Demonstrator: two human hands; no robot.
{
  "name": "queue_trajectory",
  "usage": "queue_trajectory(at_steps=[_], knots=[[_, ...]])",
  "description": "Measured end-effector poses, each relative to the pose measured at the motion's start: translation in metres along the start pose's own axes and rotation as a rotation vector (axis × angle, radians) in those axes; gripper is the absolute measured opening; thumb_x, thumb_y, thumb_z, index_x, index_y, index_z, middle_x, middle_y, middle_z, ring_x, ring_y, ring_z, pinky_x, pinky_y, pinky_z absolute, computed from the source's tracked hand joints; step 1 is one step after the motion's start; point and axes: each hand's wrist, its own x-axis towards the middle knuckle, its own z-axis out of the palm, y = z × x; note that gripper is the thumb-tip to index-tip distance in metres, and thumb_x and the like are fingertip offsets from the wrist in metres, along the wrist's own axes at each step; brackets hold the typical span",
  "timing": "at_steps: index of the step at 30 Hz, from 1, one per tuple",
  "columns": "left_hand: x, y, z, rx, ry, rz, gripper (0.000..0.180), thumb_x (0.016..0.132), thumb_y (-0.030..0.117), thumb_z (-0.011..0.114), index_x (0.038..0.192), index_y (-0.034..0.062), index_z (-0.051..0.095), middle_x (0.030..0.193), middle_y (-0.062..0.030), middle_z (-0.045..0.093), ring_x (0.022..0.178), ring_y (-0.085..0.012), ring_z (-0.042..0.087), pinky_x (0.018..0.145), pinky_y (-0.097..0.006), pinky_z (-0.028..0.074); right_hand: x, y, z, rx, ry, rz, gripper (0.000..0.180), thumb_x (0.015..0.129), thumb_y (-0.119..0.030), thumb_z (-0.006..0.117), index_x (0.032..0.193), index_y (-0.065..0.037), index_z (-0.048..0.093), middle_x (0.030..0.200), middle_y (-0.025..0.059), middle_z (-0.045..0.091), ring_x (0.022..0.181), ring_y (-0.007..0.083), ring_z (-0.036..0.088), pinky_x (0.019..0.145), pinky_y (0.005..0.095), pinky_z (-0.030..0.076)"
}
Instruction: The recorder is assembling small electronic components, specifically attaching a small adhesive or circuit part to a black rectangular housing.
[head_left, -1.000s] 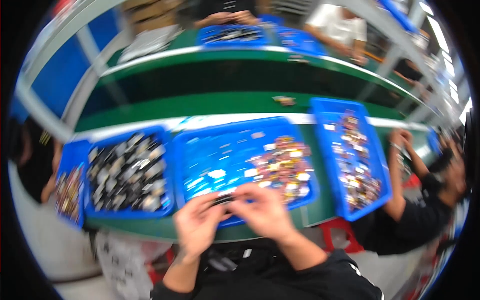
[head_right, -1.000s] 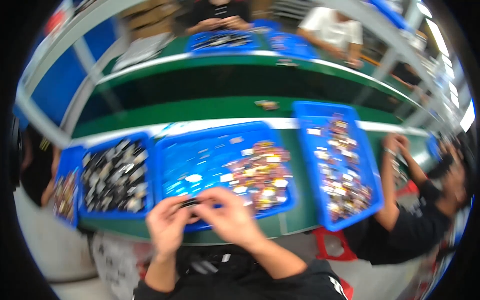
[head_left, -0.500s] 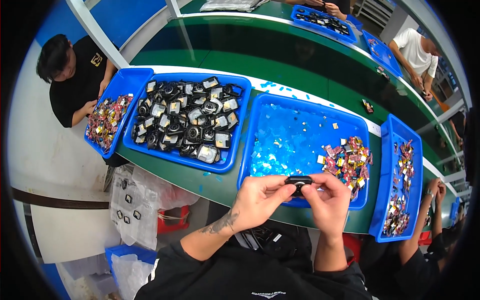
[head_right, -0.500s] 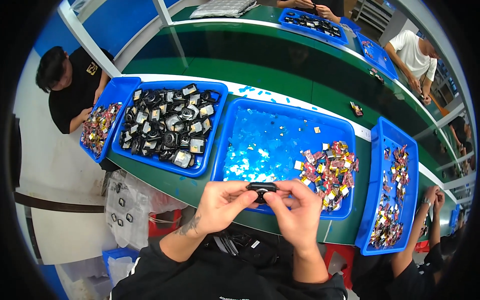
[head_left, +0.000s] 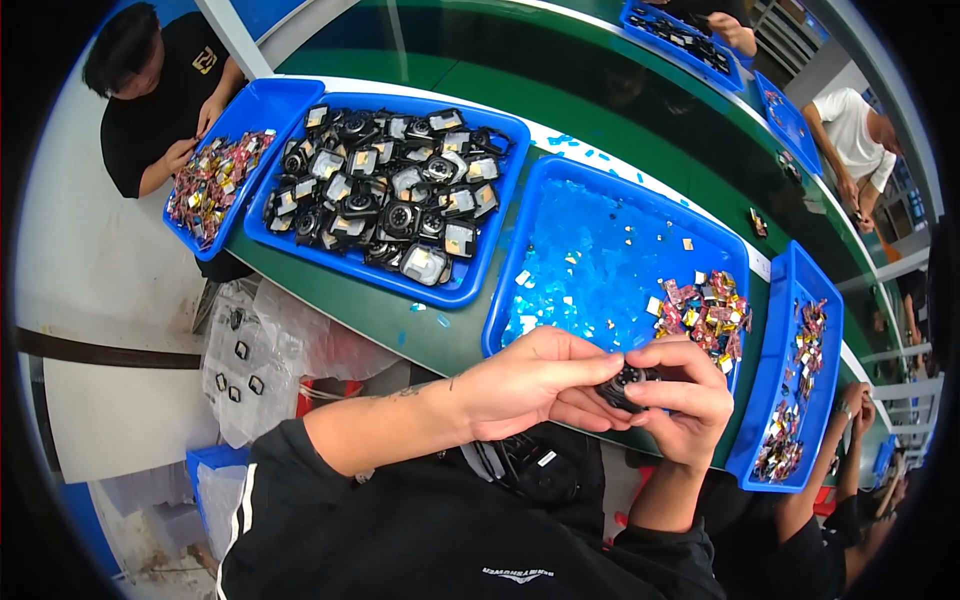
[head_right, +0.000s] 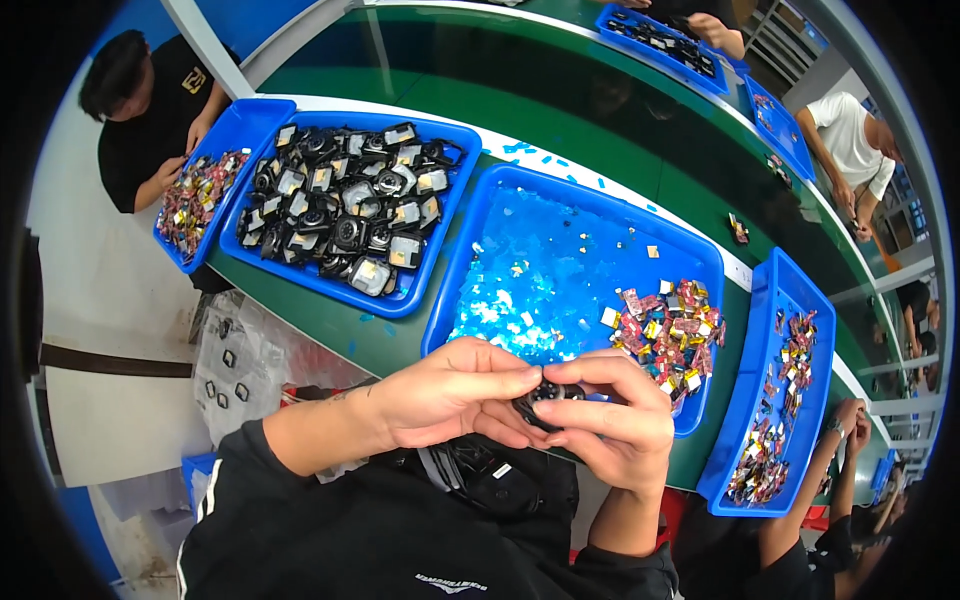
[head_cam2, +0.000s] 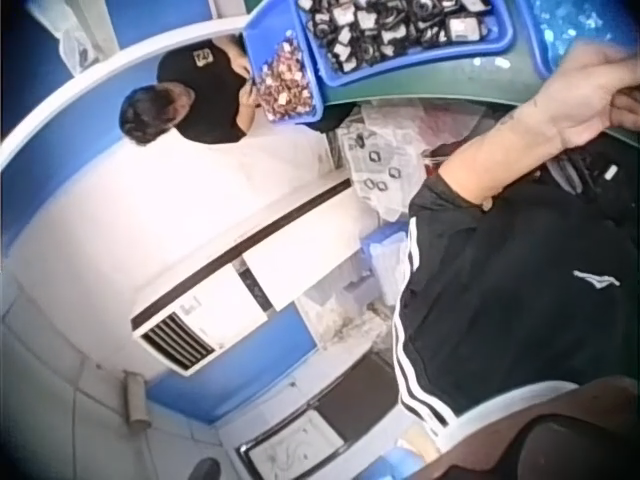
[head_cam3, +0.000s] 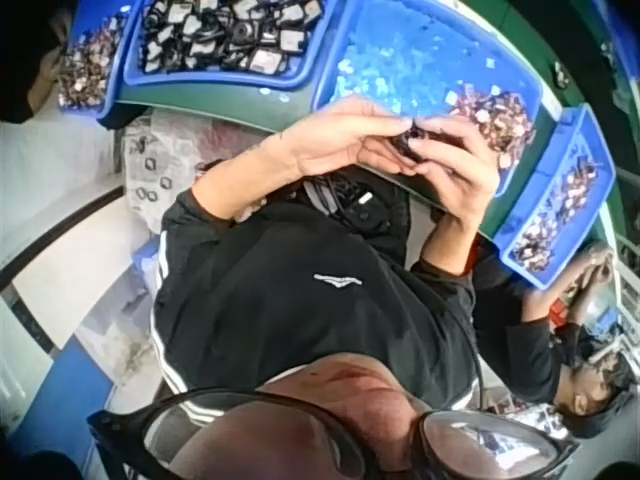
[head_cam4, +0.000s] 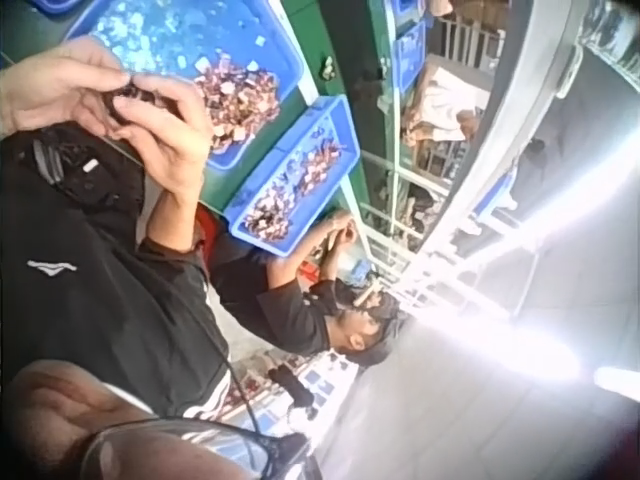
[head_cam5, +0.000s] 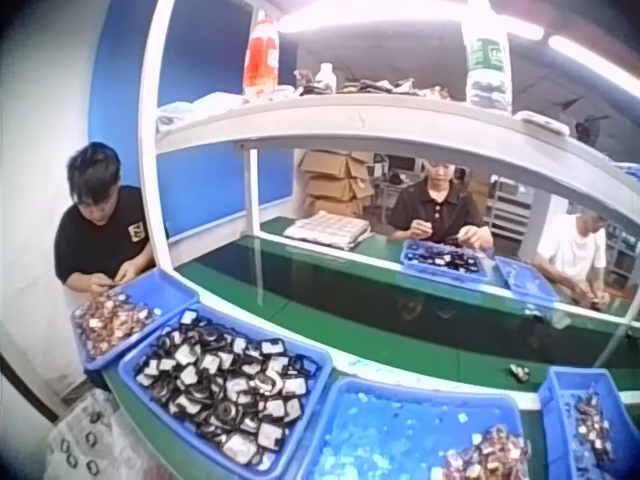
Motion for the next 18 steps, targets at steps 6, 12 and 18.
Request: queue_trajectory(at_steps=[6, 12, 18], knots=[[-0.007, -0.009, 0.0, -0.042, 0.032, -0.049, 0.03, 0.098, 0.023, 0.055, 0.108, -0.005, 0.061, 0.1, -0.0158, 0.068, 0.09, -0.0233, 0.07, 0.081, -0.031, 0.059, 0.004, -0.003, -0.002, -0.054, -0.1, -0.125, 0.025, 0.063, -0.019, 0.081, 0.083, -0.007, 0.074, 0.091, 0.009, 0.068, 0.078, 0.0246, 0.065, 0.064, 0.0317, 0.049], [-0.008, -0.002, 0.001, -0.017, 0.011, -0.061, 0.032, 0.099, 0.023, 0.053, 0.115, -0.0049, 0.058, 0.106, -0.0169, 0.066, 0.096, -0.0232, 0.068, 0.079, -0.028, 0.058, -0.011, 0.006, 0.011, 0.201, 0.12, 0.057, 0.023, 0.067, -0.016, 0.083, 0.085, -0.004, 0.075, 0.095, 0.0141, 0.067, 0.076, 0.0216, 0.064, 0.062, 0.0281, 0.048], [-0.023, -0.005, 0.001, 1.539, 0.029, 0.533, 0.061, 0.091, 0.014, 0.063, 0.144, -0.0006, 0.036, 0.12, -0.0172, 0.06, 0.101, -0.0226, 0.063, 0.083, -0.033, 0.054, -0.016, -0.009, 0.012, 0.014, 0.037, 0.256, 0.027, 0.066, -0.006, 0.082, 0.092, -0.005, 0.076, 0.077, 0.0073, 0.066, 0.068, 0.0147, 0.062, 0.057, 0.025, 0.047]])
